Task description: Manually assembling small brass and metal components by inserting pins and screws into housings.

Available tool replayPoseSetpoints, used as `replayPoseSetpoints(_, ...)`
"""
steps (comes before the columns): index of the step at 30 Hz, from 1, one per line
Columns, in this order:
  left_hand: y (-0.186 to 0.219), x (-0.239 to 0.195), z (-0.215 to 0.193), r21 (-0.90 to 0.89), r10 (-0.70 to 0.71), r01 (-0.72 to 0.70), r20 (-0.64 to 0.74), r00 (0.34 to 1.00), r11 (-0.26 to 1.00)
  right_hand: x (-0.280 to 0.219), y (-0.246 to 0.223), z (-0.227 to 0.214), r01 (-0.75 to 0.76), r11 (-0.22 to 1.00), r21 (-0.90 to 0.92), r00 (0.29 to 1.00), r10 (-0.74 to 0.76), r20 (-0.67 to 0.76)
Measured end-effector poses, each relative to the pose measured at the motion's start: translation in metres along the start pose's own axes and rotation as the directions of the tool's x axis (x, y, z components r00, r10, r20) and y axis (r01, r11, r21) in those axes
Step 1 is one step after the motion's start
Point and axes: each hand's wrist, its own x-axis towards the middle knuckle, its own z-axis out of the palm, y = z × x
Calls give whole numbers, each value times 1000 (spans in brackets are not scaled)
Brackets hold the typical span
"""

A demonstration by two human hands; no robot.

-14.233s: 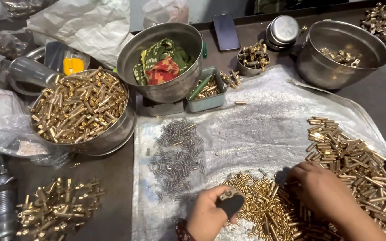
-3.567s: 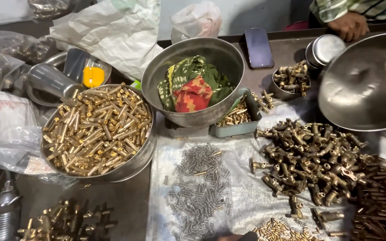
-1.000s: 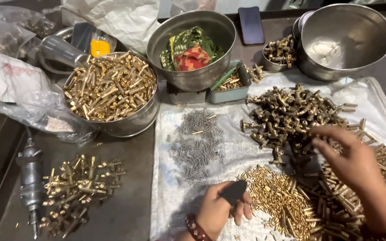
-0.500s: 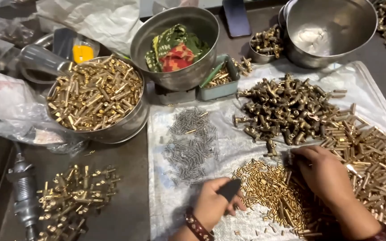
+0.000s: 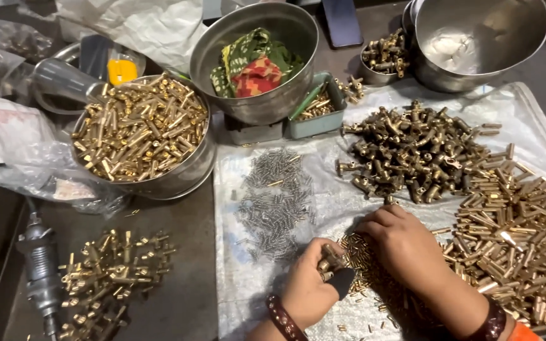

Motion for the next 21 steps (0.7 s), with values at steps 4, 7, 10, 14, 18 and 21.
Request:
replayPoseSetpoints(4, 1, -3, 4, 210, 15, -14, -2, 1000, 978, -1, -7, -3, -85, 984, -154, 987, 105, 123)
replayPoseSetpoints(7, 10, -2, 1, 276, 87, -101, 63, 994, 956, -7, -14, -10, -100, 991, -94, 990, 108, 86)
replayPoseSetpoints(10, 13, -4, -3, 129, 102, -114, 96, 990, 985, -24, -24, -7, -159, 871, 465, 979, 198, -37)
replayPoseSetpoints(14, 1, -3, -2, 77, 9, -23, 180, 984, 997, -34, -28, 1, -200, 529, 825, 960, 275, 57)
replayPoseSetpoints(18, -11, 0, -2, 100, 337, -358, 183, 924, 928, -36, -32, -2, 14, 739, 674, 965, 167, -204)
replayPoseSetpoints(21, -6, -3, -3, 156, 401, -432, 197, 895, 888, -38, -34, -7, 69, 768, 637, 962, 117, -245)
